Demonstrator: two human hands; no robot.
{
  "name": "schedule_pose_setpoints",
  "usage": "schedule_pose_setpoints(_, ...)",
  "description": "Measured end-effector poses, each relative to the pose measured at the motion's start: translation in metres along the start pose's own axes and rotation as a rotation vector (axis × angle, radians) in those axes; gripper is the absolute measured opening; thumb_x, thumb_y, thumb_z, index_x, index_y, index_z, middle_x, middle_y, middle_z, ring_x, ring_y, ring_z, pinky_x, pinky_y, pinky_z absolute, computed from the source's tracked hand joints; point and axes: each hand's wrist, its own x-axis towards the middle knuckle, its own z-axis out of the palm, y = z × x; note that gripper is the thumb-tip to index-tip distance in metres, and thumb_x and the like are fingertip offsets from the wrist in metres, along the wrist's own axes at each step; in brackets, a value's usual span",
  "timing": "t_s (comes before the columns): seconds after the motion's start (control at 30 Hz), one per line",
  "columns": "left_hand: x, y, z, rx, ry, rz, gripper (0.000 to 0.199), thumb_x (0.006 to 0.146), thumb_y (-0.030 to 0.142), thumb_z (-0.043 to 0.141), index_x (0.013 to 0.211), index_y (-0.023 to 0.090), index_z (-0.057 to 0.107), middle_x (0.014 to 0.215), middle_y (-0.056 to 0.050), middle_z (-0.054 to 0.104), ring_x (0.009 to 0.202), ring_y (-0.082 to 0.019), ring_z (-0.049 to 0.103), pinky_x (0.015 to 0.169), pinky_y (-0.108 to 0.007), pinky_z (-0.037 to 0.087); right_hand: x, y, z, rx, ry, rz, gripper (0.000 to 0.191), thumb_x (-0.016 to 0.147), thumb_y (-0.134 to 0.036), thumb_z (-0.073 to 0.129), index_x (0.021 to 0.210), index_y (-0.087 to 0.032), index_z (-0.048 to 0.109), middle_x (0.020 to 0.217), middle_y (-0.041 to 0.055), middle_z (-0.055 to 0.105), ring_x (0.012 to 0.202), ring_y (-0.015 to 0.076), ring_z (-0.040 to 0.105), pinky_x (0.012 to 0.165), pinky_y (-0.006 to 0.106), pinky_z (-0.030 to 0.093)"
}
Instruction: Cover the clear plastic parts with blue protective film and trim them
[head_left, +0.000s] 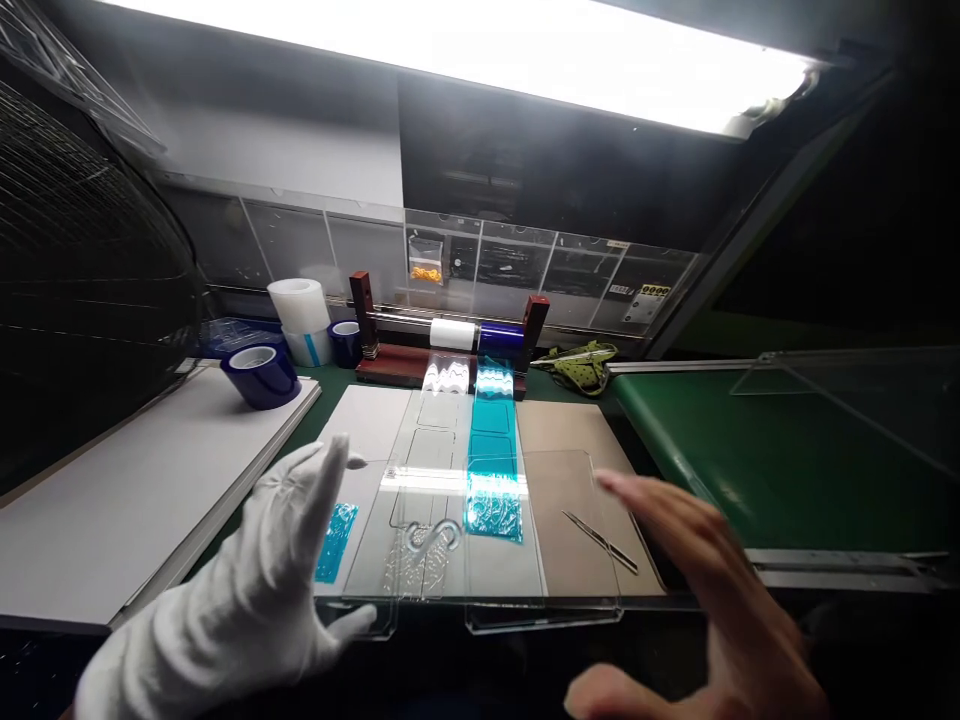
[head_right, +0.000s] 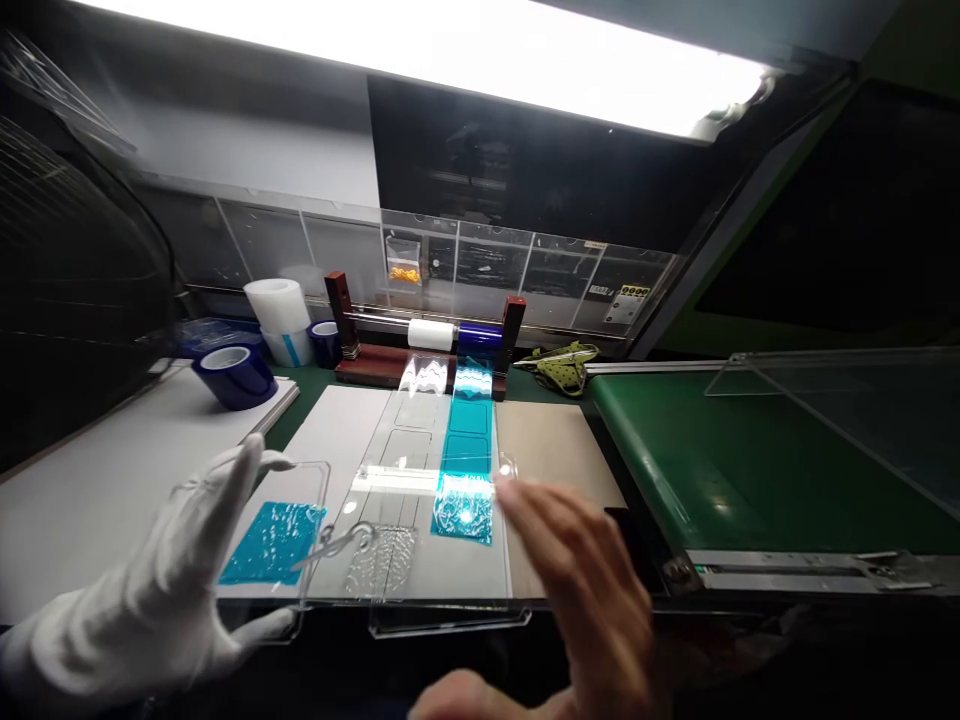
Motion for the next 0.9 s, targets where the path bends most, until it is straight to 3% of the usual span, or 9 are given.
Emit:
schedule_pose_setpoints(0.13,0.002,-0.014,-0.015,-0.021,-0.018,0.043,0.118,0.062,0.041,0.069,0.145,0.003,-0.005,0.128,-0.027,0.046,0.117,-0.043,0.045,0.093,-0.057,0.043,-0.001,0.022,-0.014,-0.21,-0.231,-0.079,0.103,0.071,-0.062,0.063,0.149,-0.017,0.013,0.149,0.0157,0.03,0.136,0.0399,0.025,0.109,0.061,0.025)
schedule_pose_setpoints(0.27,0.01,-0.02,-0.029,0.079,-0.014,0.092,0.115,0.064,0.039,0.069,0.144,0.0,-0.005,0.126,-0.029,0.044,0.113,-0.043,0.046,0.089,-0.057,0.044,0.003,0.025,-0.011,-0.213,-0.302,-0.112,0.106,0.074,-0.058,0.062,0.149,-0.015,0.002,0.153,0.0156,0.02,0.139,0.0402,0.013,0.11,0.066,0.015)
schedule_pose_setpoints(0.5,0.015,-0.026,-0.042,0.113,0.006,0.131,0.114,0.065,0.031,0.07,0.143,-0.003,-0.007,0.125,-0.026,0.043,0.119,-0.041,0.041,0.097,-0.057,0.038,0.006,0.028,-0.012,-0.213,-0.308,-0.154,0.109,0.072,-0.057,0.065,0.149,-0.015,0.001,0.152,0.0164,0.024,0.138,0.0398,0.017,0.111,0.065,0.009)
schedule_pose_setpoints(0.7,0.011,-0.022,-0.047,0.166,-0.037,0.096,0.112,0.068,0.039,0.067,0.144,0.0,-0.005,0.134,-0.029,0.036,0.123,-0.045,0.037,0.095,-0.059,0.039,0.011,0.025,-0.007,-0.195,-0.334,-0.203,0.107,0.073,-0.058,0.064,0.149,-0.016,0.002,0.15,0.0147,0.028,0.137,0.0388,0.023,0.111,0.065,0.008)
schedule_pose_setpoints(0.9,0.008,-0.02,-0.05,0.146,-0.067,0.109,0.109,0.07,0.039,0.065,0.145,0.004,-0.005,0.131,-0.025,0.041,0.124,-0.041,0.038,0.097,-0.057,0.039,0.021,0.017,0.0,-0.185,-0.372,-0.262,0.105,0.074,-0.06,0.062,0.149,-0.016,0.003,0.15,0.0149,0.028,0.138,0.0391,0.022,0.111,0.065,0.006)
